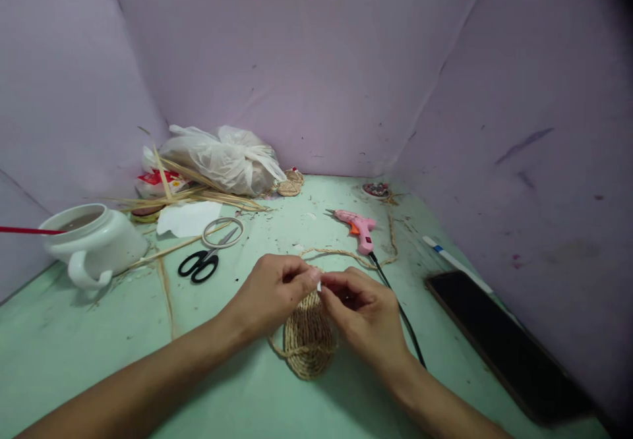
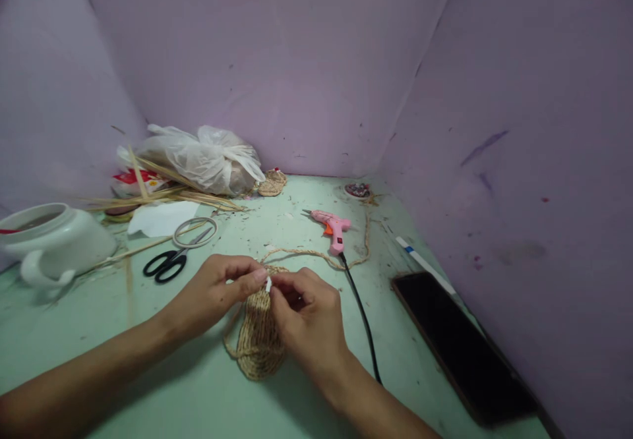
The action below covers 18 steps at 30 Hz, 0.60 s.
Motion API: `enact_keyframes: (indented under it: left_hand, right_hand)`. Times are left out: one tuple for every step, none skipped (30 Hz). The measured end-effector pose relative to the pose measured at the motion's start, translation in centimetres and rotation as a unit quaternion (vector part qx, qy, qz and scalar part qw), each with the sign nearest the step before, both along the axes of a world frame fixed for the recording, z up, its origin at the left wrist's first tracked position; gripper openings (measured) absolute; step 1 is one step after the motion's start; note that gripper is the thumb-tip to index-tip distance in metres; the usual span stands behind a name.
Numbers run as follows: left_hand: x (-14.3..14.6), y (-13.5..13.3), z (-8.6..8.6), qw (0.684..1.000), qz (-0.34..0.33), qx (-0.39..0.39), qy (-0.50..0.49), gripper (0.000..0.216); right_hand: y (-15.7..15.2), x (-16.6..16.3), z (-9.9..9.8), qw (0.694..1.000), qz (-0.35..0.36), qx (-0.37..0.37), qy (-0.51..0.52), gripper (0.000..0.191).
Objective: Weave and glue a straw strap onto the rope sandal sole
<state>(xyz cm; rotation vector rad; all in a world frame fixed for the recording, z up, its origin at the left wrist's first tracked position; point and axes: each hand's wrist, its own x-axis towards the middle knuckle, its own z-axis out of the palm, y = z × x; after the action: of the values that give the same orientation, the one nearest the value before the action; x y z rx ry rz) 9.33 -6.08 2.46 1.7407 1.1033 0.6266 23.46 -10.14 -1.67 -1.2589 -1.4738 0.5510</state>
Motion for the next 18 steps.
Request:
enact_keyframes:
  left_hand:
    - [0.1,-0.1,0.0,1.0,0.006,-0.02,-0.008,0.024]
    - [0.3,-0.1,-0.1,0.999,0.017,-0.042,-0.017,0.021]
    - [0.5,-0.2,-0.2,0.997,0.031,-0.061,-0.028,0.019]
    - [0.6,-0.2,-0.4,0.995,0.046,-0.075,-0.042,0.017]
    - [0.7,-0.2,-0.7,0.993,0.059,-0.083,-0.058,0.016]
    - [0.8,-0.2,-0.9,0.991,0.069,-0.085,-0.073,0.015]
    - [0.9,-0.2,-1.2,0.99,0.075,-0.081,-0.084,0.014]
    - [0.9,-0.3,-1.3,0.99,0.078,-0.073,-0.09,0.013]
    - [0.9,-0.3,-1.4,0.99,0.078,-0.065,-0.093,0.012]
    - [0.9,-0.3,-1.5,0.991,0.076,-0.056,-0.092,0.011]
    - [0.8,-0.3,-1.4,0.992,0.073,-0.047,-0.088,0.011]
    - [0.8,-0.3,-1.3,0.994,0.069,-0.037,-0.081,0.01]
    - [0.7,-0.2,-1.2,0.995,0.064,-0.028,-0.072,0.011]
    - [0.7,-0.2,-1.0,0.996,0.06,-0.02,-0.062,0.011]
    - [0.6,-0.1,-0.8,0.997,0.057,-0.014,-0.052,0.012]
    - [0.5,-0.1,-0.6,0.998,0.056,-0.011,-0.04,0.012]
    - [0.5,0.0,-0.5,0.998,0.055,-0.008,-0.028,0.013]
    - [0.4,0.0,-0.3,0.998,0.053,-0.005,-0.018,0.014]
  right_hand:
    - [0.0,0.0,-0.1,1.0,-0.008,0.001,0.004,0.011]
    - [0.0,0.0,-0.2,1.0,-0.013,0.001,0.009,0.012]
    - [0.0,0.0,-0.3,1.0,-0.015,0.003,0.012,0.012]
    - [0.0,0.0,-0.3,1.0,-0.016,0.004,0.013,0.013]
    - [0.0,-0.1,-0.4,1.0,-0.016,0.005,0.013,0.013]
    - [-0.1,-0.1,-0.4,1.0,-0.015,0.004,0.013,0.013]
    - [-0.1,-0.1,-0.4,1.0,-0.012,0.001,0.015,0.013]
    - [-0.1,-0.2,-0.4,1.0,-0.008,-0.006,0.024,0.013]
    - [-0.1,-0.3,-0.3,0.999,-0.003,-0.02,0.042,0.013]
    - [-0.1,-0.3,-0.1,0.997,0.003,-0.044,0.069,0.013]
    - [-0.1,-0.4,0.1,0.992,0.008,-0.077,0.105,0.013]
    - [0.0,-0.4,0.3,0.983,0.011,-0.116,0.143,0.013]
    - [0.1,-0.5,0.5,0.971,0.014,-0.155,0.182,0.013]
    - [0.1,-0.5,0.8,0.957,0.017,-0.189,0.218,0.014]
    - [0.2,-0.5,1.0,0.944,0.021,-0.214,0.249,0.015]
    - [0.3,-0.5,1.2,0.933,0.026,-0.229,0.276,0.016]
    - [0.3,-0.4,1.4,0.924,0.032,-0.237,0.297,0.016]
    - [0.3,-0.4,1.4,0.917,0.04,-0.243,0.314,0.017]
